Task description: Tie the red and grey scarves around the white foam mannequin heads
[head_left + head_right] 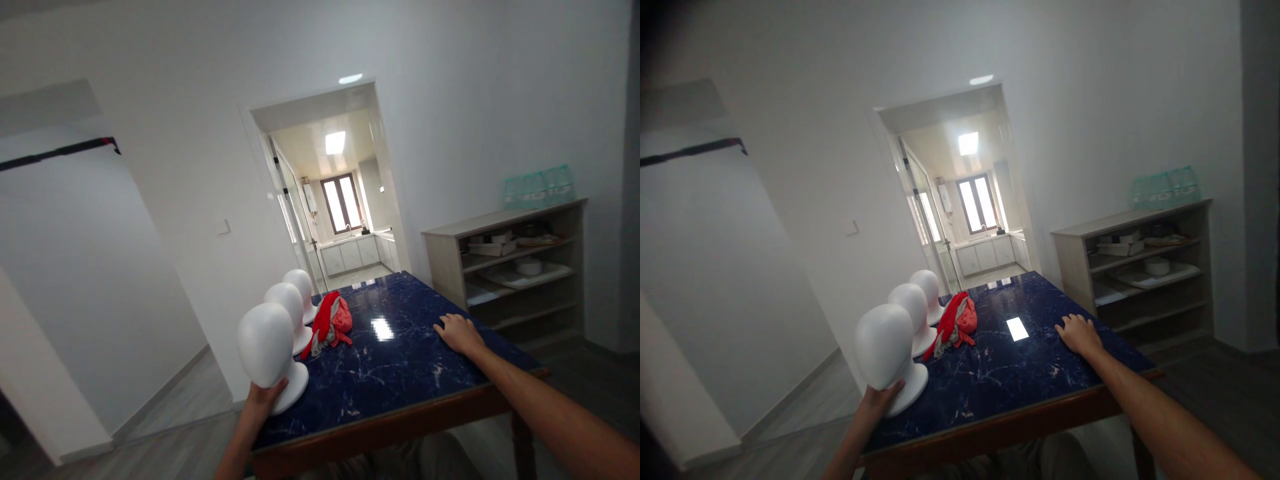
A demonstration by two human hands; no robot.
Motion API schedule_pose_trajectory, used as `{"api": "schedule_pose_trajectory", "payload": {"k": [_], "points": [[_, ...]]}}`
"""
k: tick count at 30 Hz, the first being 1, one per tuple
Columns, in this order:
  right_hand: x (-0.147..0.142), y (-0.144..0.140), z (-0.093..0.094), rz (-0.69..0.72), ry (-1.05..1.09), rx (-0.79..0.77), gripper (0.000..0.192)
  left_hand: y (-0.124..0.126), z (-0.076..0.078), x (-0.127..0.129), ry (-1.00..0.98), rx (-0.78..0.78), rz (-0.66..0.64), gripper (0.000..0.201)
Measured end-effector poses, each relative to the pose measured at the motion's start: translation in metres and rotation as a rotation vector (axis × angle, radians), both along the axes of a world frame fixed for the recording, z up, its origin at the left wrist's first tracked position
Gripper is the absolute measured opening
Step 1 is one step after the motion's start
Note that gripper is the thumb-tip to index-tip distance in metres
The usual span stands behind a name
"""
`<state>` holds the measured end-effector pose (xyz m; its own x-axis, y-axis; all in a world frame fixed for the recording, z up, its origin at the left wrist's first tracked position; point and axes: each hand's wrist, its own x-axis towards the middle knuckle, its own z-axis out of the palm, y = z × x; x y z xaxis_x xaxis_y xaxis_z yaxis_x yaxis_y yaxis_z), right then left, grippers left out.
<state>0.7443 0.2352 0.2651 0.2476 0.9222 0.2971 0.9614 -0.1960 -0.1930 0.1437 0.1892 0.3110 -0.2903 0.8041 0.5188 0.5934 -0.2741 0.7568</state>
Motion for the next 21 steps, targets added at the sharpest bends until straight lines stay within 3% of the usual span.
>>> {"api": "schedule_pose_trajectory", "payload": {"k": [6,9,13,18,21], "points": [[-0.001,0.001,-0.002,0.002,0.019,0.008,0.053,0.005,-0.009,0.001,-0.097,-0.076,-0.077,0.080],[-0.001,0.001,-0.002,0.004,0.032,0.016,0.053,0.017,-0.016,0.022,-0.065,-0.043,-0.168,0.088],[0.000,0.000,-0.001,0.008,0.039,0.014,0.054,0.032,-0.020,0.087,0.007,-0.016,-0.274,0.096],[-0.001,-0.001,0.001,0.006,0.027,0.016,0.053,0.044,-0.014,0.188,0.031,0.042,-0.423,0.094],[-0.001,-0.002,0.002,0.001,0.019,0.014,0.052,0.053,-0.010,0.235,0.049,0.065,-0.487,0.088]]}}
